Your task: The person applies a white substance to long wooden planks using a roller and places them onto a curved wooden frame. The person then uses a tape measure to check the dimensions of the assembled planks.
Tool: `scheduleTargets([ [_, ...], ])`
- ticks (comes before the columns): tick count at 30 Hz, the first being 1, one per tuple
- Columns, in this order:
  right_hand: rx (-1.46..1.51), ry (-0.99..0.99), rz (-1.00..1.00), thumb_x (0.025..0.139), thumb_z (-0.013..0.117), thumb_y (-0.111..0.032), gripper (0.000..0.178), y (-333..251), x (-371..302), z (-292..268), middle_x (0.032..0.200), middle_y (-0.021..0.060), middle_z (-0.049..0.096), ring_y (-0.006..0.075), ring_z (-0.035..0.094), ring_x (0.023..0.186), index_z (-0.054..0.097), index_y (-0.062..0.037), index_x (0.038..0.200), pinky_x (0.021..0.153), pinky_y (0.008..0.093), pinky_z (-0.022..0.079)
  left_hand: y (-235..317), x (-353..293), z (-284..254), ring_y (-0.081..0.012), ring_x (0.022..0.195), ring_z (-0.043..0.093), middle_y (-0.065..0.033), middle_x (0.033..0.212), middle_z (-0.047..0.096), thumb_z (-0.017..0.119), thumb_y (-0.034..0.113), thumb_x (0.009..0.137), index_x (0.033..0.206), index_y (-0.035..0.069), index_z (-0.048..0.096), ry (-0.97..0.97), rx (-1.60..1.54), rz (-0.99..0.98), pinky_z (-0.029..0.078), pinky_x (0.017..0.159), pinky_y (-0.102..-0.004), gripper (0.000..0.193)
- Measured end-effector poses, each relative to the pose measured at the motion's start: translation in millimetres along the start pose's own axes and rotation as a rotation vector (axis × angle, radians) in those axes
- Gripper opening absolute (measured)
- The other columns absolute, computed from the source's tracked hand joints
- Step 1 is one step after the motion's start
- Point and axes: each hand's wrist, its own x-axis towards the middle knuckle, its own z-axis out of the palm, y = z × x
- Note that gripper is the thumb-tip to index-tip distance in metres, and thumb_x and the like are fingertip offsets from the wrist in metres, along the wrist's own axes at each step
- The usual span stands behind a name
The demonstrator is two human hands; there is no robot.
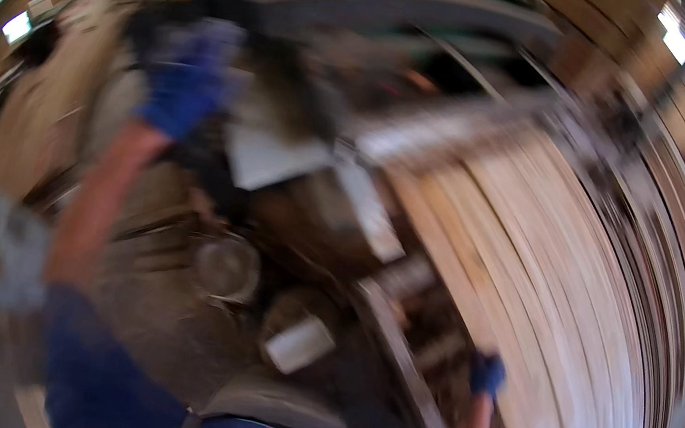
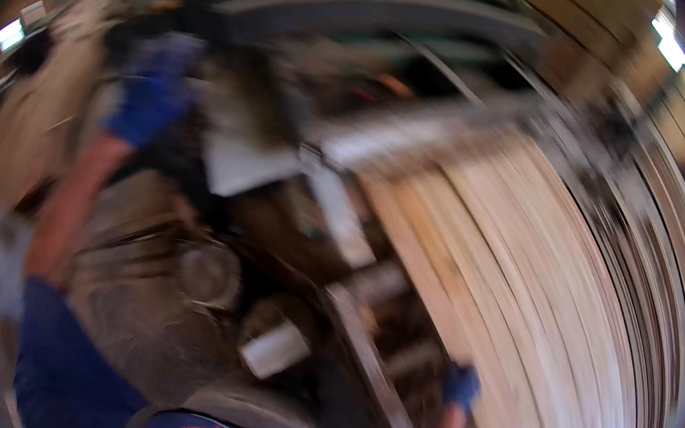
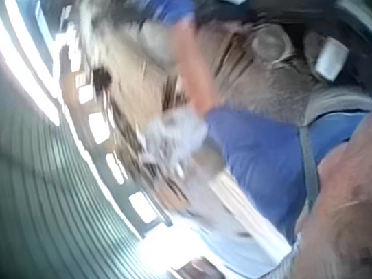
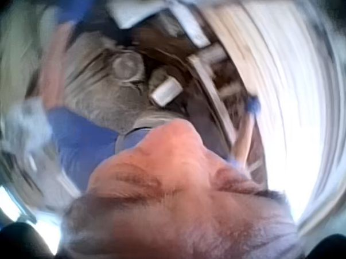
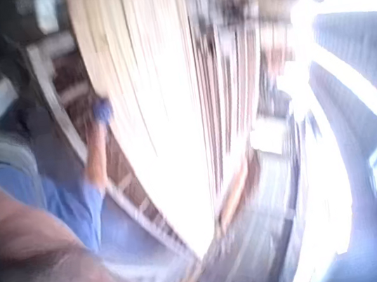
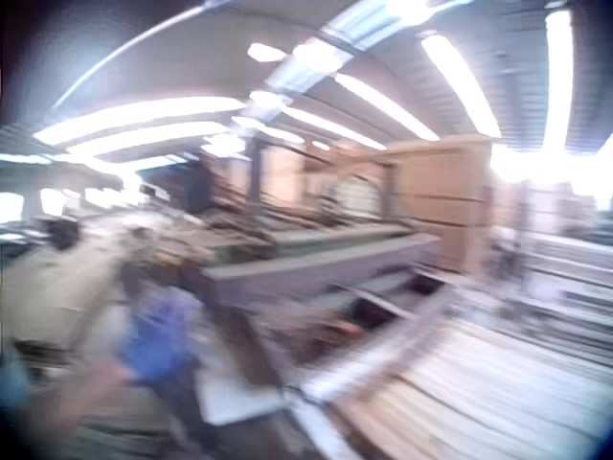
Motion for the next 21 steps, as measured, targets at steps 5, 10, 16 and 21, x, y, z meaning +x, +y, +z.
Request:
scheduleTargets([
  [5,-0.164,0.229,-0.235,0.075,0.068,-0.041,0.038,7.3,16.9,36.3,0.068,0.0188,0.062,0.0390,0.061,0.067,0.058,-0.0050,0.072,0.062,0.0483,0.046,-17.6,-18.3,-13.9,-0.0322,0.126,0.044,-0.0131,0.137,0.044,0.063,0.039,0.082,0.133,0.012,0.047,0.025,0.271,0.036,0.034,0.104,-0.0481,0.060],
  [10,-0.186,0.223,-0.202,0.074,0.069,-0.040,0.037,15.1,29.1,30.7,0.068,0.0187,0.062,0.0382,0.061,0.067,0.058,-0.0047,0.071,0.062,0.0471,0.046,-55.9,31.2,-23.1,-0.0330,0.126,0.043,-0.0151,0.136,0.045,0.062,0.045,0.082,0.133,0.010,0.046,0.134,0.273,-0.047,0.034,0.105,-0.0468,0.063],
  [16,-0.181,0.198,-0.132,0.076,0.068,-0.043,0.038,17.9,28.3,26.4,0.078,0.0197,0.065,0.0383,0.063,0.076,0.060,-0.0056,0.076,0.067,0.0470,0.048,-126.9,126.3,41.1,-0.0360,0.122,0.049,-0.0226,0.130,0.051,0.065,0.048,0.080,0.132,0.004,0.045,-0.009,0.092,-0.136,0.039,0.103,-0.0413,0.071],
  [21,-0.199,0.203,-0.136,0.078,0.068,-0.043,0.035,-13.8,17.0,28.0,0.080,0.0181,0.066,0.0389,0.062,0.079,0.061,-0.0091,0.079,0.070,0.0476,0.049,-151.7,129.8,48.6,-0.0360,0.101,0.062,-0.0213,0.109,0.063,0.064,0.055,0.080,0.112,0.004,0.061,-0.229,0.257,-0.226,0.048,0.086,-0.0424,0.060],
])
